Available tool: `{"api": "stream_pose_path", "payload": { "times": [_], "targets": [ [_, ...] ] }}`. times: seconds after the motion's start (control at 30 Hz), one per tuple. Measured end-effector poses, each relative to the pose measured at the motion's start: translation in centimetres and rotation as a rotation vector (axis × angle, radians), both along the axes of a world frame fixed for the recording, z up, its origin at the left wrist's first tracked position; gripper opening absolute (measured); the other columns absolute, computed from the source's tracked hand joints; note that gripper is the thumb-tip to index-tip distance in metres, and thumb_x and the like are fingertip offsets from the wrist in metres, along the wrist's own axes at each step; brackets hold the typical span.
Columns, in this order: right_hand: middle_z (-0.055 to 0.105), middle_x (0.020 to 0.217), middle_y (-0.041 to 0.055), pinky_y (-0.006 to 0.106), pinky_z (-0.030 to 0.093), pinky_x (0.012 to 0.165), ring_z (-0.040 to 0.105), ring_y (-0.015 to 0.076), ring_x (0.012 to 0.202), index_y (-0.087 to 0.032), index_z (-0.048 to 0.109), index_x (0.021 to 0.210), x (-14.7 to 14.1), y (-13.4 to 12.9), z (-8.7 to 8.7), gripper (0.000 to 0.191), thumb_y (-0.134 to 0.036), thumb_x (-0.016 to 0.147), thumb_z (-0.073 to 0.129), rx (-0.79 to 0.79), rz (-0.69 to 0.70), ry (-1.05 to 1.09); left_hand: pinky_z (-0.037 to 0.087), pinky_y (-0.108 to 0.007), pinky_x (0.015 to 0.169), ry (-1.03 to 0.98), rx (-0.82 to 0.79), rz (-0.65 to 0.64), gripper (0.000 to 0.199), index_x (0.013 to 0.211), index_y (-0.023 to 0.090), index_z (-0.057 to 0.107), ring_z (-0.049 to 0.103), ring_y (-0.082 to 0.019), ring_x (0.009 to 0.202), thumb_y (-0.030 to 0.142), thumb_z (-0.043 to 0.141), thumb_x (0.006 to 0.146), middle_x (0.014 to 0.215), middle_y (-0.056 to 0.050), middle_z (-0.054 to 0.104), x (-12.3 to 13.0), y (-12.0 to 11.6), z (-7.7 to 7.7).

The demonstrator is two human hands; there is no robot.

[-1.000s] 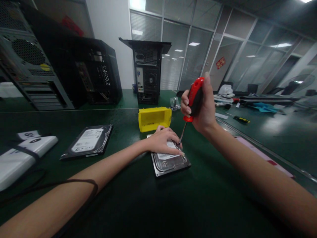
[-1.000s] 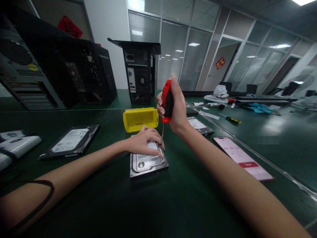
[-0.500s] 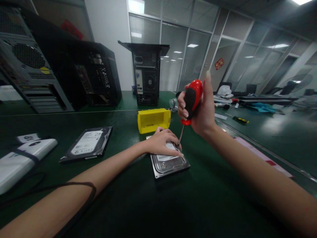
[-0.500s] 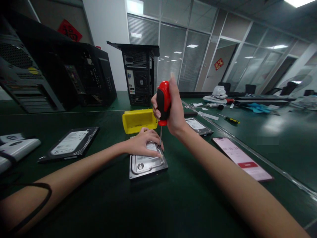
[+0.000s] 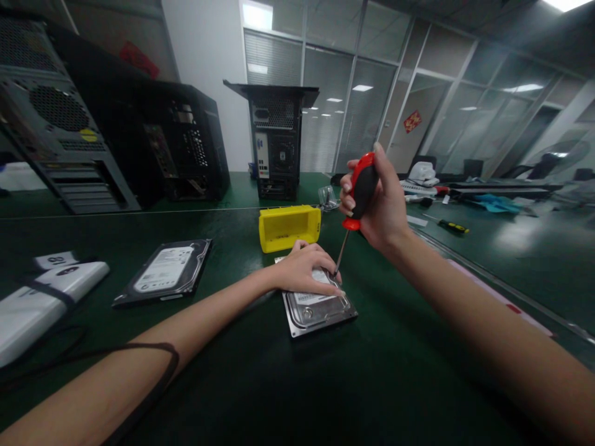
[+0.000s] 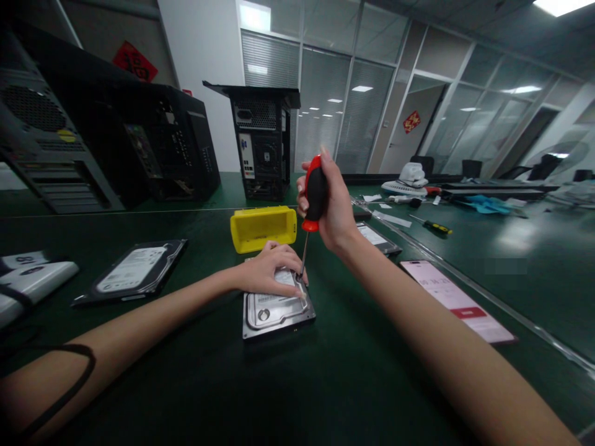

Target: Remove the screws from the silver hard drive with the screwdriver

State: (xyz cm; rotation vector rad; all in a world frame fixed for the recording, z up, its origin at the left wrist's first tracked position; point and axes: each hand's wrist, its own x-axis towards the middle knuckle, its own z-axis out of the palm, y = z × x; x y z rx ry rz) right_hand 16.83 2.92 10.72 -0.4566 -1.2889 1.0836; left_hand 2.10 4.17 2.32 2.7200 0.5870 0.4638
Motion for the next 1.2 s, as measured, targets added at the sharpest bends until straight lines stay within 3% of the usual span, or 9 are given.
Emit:
{"api": "stream_pose_path", "payload": {
  "times": [0.17, 0.4, 0.6, 0.73, 0.93, 1.2],
  "targets": [
    [0.047, 0.064, -0.0049, 0.023, 0.025, 0.039, 0.034, 0.0054, 0.043, -0.022, 0.041, 0.073, -0.10, -0.07, -0.17, 0.044, -0.061, 0.072, 0.061, 0.030, -0.029, -0.030, 0.022, -0.036, 0.087, -0.007, 0.001, -0.002, 0.028, 0.093, 0.031, 0.069, 0.049, -0.023, 0.107, 0.053, 0.064, 0.077, 0.101, 0.004, 0.069, -0.02, -0.06, 0.06],
    [0.051, 0.069, -0.0002, 0.024, 0.037, 0.046, 0.046, 0.0081, 0.051, -0.020, 0.058, 0.081, 0.11, 0.27, -0.20, 0.050, -0.068, 0.077, 0.045, 0.033, -0.010, -0.021, 0.023, -0.036, 0.088, 0.004, -0.004, 0.002, 0.029, 0.094, 0.031, 0.069, 0.048, -0.023, 0.108, 0.053, 0.063, 0.077, 0.101, 0.004, 0.069, -0.02, -0.06, 0.07],
    [0.047, 0.062, -0.0031, 0.022, 0.027, 0.039, 0.037, 0.0071, 0.042, -0.023, 0.055, 0.090, -0.09, 0.09, -0.28, 0.050, -0.069, 0.078, 0.043, 0.073, 0.072, 0.004, 0.023, -0.036, 0.088, -0.004, -0.002, -0.001, 0.029, 0.093, 0.031, 0.069, 0.049, -0.023, 0.108, 0.054, 0.062, 0.077, 0.102, 0.004, 0.069, -0.05, 0.06, -0.01],
    [0.044, 0.060, -0.0052, 0.021, 0.021, 0.036, 0.033, 0.0061, 0.040, -0.024, 0.050, 0.082, -0.40, -0.28, -0.18, 0.038, -0.060, 0.074, 0.058, 0.082, 0.070, -0.007, 0.022, -0.037, 0.090, -0.005, -0.008, -0.002, 0.030, 0.093, 0.031, 0.069, 0.048, -0.024, 0.109, 0.055, 0.061, 0.077, 0.103, 0.003, 0.068, -0.06, 0.13, -0.08],
    [0.047, 0.063, -0.0036, 0.022, 0.025, 0.038, 0.038, 0.0057, 0.043, -0.021, 0.049, 0.074, -0.42, -0.53, -0.15, 0.031, -0.050, 0.078, 0.060, 0.056, 0.057, 0.001, 0.022, -0.037, 0.089, -0.018, 0.000, -0.007, 0.028, 0.092, 0.031, 0.069, 0.048, -0.023, 0.109, 0.054, 0.061, 0.078, 0.102, 0.003, 0.068, -0.10, 0.17, -0.18],
    [0.044, 0.061, -0.0037, 0.022, 0.026, 0.036, 0.037, 0.0068, 0.041, -0.023, 0.050, 0.076, -0.09, -0.18, -0.23, 0.034, -0.057, 0.077, 0.054, 0.063, 0.020, -0.008, 0.023, -0.037, 0.089, -0.011, -0.009, 0.012, 0.028, 0.092, 0.032, 0.070, 0.049, -0.024, 0.108, 0.054, 0.061, 0.077, 0.103, 0.003, 0.069, -0.02, 0.01, -0.08]
  ]
}}
